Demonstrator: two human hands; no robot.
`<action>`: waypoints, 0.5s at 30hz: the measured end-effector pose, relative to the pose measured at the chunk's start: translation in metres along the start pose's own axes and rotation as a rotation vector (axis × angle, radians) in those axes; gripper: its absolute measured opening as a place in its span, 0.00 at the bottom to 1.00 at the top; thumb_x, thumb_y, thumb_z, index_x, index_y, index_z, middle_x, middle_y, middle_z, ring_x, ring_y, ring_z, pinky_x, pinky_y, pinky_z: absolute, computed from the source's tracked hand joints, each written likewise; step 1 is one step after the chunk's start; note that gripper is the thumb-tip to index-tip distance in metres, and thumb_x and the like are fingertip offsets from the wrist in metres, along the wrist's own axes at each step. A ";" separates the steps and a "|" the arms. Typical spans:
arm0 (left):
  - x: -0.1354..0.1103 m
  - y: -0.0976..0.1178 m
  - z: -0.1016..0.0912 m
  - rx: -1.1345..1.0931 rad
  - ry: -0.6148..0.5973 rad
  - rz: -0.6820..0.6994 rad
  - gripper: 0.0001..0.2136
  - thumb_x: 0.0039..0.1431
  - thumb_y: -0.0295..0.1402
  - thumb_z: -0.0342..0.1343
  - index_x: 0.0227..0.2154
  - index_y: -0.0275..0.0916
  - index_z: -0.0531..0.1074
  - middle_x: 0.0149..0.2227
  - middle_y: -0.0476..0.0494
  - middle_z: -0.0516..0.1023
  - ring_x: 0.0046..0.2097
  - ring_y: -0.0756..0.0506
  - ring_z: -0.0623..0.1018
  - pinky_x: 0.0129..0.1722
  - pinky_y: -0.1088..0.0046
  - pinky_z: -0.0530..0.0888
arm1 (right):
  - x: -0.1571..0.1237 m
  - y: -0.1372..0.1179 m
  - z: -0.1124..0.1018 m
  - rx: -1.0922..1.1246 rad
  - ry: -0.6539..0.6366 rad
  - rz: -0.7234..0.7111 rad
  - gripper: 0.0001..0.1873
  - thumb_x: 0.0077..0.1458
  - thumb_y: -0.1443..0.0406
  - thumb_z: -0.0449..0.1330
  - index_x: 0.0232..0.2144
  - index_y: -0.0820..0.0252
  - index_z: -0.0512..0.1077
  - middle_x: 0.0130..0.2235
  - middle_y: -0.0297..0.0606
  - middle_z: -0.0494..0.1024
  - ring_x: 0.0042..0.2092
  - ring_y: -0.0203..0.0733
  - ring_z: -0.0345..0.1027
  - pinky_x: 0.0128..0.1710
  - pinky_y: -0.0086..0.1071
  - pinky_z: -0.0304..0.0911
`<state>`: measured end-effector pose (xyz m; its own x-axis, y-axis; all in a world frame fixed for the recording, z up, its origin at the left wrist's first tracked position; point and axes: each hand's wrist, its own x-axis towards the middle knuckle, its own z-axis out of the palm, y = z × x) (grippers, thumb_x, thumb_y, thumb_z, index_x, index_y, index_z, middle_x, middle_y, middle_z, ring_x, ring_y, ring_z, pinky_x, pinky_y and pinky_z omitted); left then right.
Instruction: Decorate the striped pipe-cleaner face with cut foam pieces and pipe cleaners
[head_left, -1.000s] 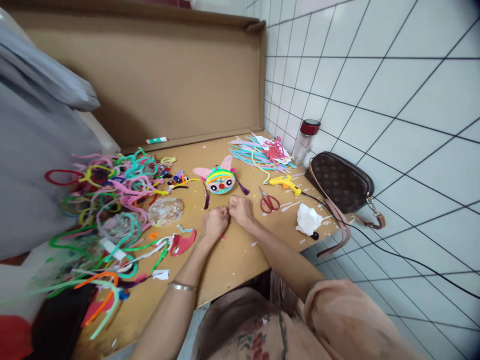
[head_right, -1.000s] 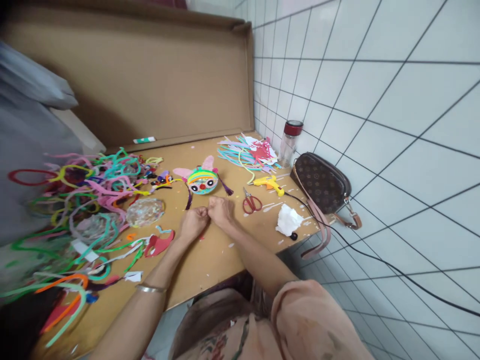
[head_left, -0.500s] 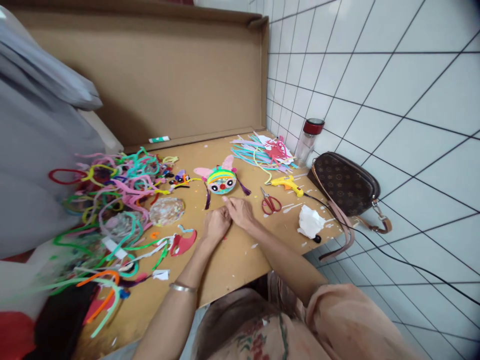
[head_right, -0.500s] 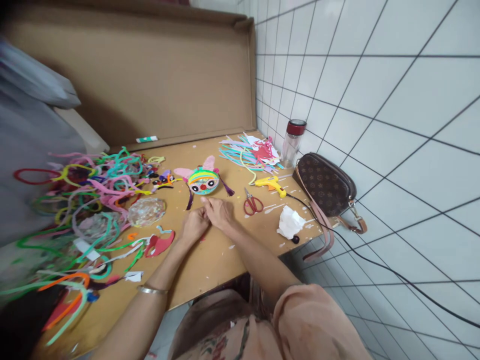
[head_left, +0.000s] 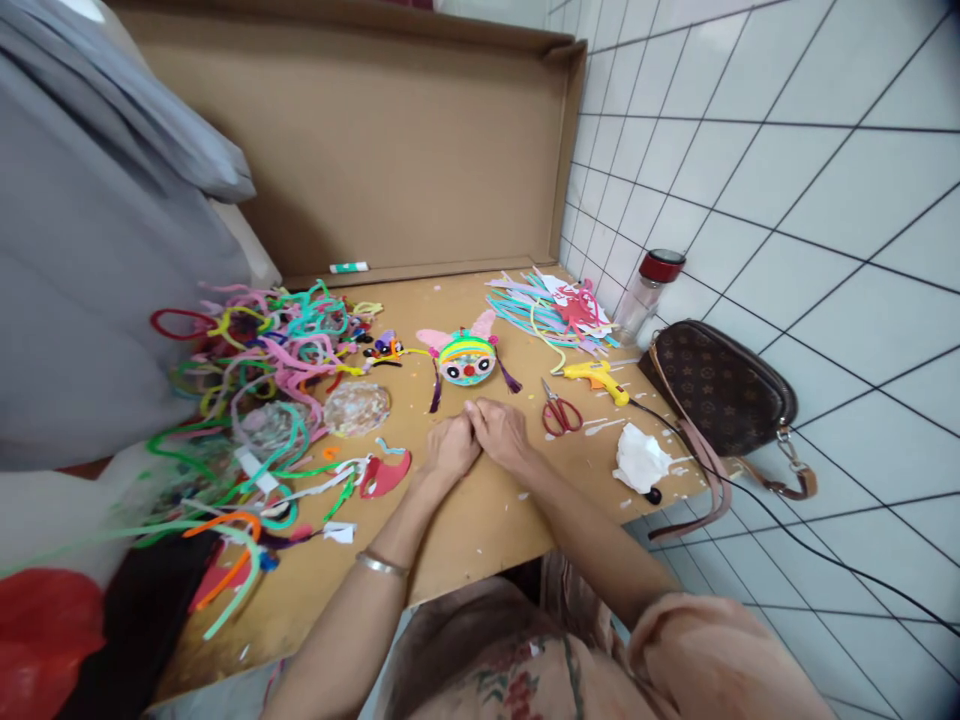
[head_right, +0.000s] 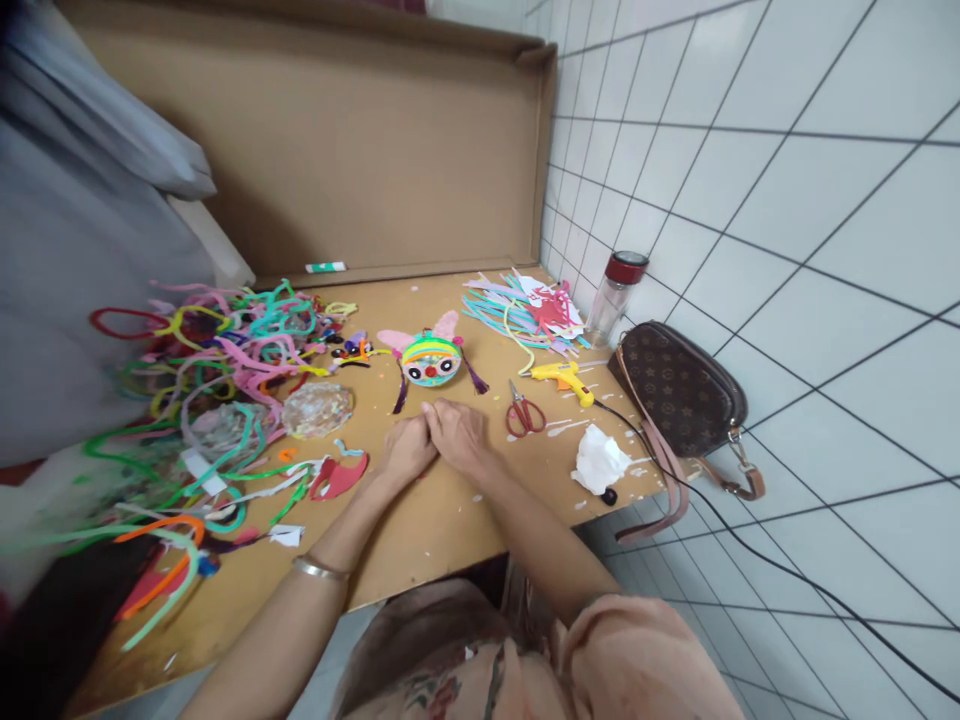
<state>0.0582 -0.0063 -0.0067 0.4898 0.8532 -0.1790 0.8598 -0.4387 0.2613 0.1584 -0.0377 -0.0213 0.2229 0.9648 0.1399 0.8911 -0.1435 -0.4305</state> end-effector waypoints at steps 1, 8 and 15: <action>0.000 -0.001 0.000 -0.021 0.012 0.001 0.17 0.67 0.35 0.43 0.47 0.35 0.74 0.44 0.29 0.82 0.48 0.37 0.82 0.42 0.68 0.72 | -0.004 0.003 -0.002 0.000 0.023 -0.027 0.20 0.70 0.58 0.46 0.35 0.60 0.74 0.37 0.41 0.81 0.37 0.39 0.71 0.35 0.31 0.52; 0.000 -0.002 0.004 -0.096 0.048 0.027 0.13 0.67 0.37 0.45 0.46 0.43 0.72 0.42 0.41 0.83 0.44 0.42 0.81 0.40 0.71 0.68 | -0.009 0.070 -0.061 -0.108 0.346 -0.007 0.16 0.66 0.64 0.47 0.30 0.60 0.72 0.34 0.44 0.78 0.38 0.43 0.69 0.40 0.33 0.56; -0.002 0.000 0.002 -0.105 0.042 0.032 0.13 0.67 0.35 0.44 0.46 0.42 0.72 0.42 0.40 0.83 0.44 0.41 0.81 0.39 0.70 0.66 | 0.070 0.098 -0.124 -0.357 0.062 0.405 0.15 0.63 0.64 0.52 0.40 0.63 0.78 0.44 0.53 0.81 0.48 0.50 0.75 0.41 0.34 0.62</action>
<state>0.0573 -0.0081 -0.0085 0.5086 0.8512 -0.1297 0.8226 -0.4359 0.3650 0.3104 -0.0115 0.0566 0.5898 0.8033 0.0824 0.8054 -0.5777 -0.1328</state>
